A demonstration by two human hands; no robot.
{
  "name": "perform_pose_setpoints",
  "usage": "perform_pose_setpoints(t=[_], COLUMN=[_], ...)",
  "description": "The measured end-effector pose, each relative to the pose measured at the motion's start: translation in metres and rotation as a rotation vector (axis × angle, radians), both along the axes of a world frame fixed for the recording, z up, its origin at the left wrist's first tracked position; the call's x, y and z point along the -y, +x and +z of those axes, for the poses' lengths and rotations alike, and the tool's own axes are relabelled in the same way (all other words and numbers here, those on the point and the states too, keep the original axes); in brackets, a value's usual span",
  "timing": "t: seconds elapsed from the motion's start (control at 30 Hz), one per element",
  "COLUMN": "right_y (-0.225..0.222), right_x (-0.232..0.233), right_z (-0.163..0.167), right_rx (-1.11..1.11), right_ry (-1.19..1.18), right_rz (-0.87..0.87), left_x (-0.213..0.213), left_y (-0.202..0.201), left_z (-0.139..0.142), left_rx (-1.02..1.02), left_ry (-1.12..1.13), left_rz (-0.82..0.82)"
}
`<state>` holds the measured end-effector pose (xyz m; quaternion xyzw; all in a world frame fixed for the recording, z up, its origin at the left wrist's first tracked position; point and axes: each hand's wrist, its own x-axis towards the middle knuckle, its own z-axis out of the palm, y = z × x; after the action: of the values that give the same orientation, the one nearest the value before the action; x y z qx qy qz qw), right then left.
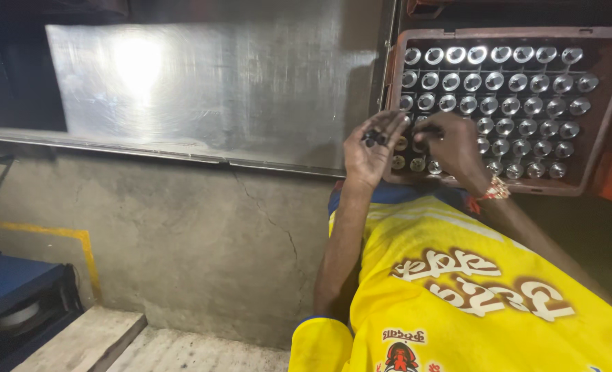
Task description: The person places small dark objects into the cavities of a red plastic mold tray. They then use a cylindrical tool to press the objects into the cavities. The person repeats this process for multiple trays on a conveyor belt.
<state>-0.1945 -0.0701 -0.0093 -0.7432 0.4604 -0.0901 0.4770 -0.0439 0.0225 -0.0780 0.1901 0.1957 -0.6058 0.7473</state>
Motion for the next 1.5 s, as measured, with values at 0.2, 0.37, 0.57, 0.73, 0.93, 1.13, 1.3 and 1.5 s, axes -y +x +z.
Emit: perform_pose_setpoints(t=[0.2, 0.37, 0.57, 0.73, 0.93, 1.13, 1.3, 1.5], right_y=[0.01, 0.025, 0.036, 0.029, 0.04, 0.004, -0.013, -0.009], right_x=[-0.005, -0.008, 0.013, 0.006, -0.004, -0.015, -0.025, -0.034], right_z=[-0.043, -0.047, -0.022, 0.016, 0.037, 0.013, -0.036, -0.049], right_rx=[-0.026, -0.119, -0.164, 0.225, 0.226, 0.175, 0.044, -0.078], right_ry=[-0.18, -0.22, -0.187, -0.229, -0.371, -0.14, -0.136, -0.172], right_rz=[0.18, 0.156, 0.164, 0.093, 0.273, 0.094, 0.283, 0.385], left_x=[-0.005, -0.004, 0.005, 0.006, 0.006, 0.0, -0.004, -0.004], left_y=[0.007, 0.01, 0.016, 0.013, 0.006, 0.009, 0.014, 0.005], left_z=[-0.011, -0.014, 0.008, 0.009, -0.009, -0.004, -0.002, -0.014], left_rx=[0.012, -0.036, 0.039, 0.093, 0.091, -0.014, -0.012, 0.008], left_ry=[-0.029, -0.078, -0.107, -0.121, -0.062, -0.084, -0.051, -0.07], left_rz=[0.07, 0.075, 0.06, 0.045, -0.077, 0.02, 0.074, 0.014])
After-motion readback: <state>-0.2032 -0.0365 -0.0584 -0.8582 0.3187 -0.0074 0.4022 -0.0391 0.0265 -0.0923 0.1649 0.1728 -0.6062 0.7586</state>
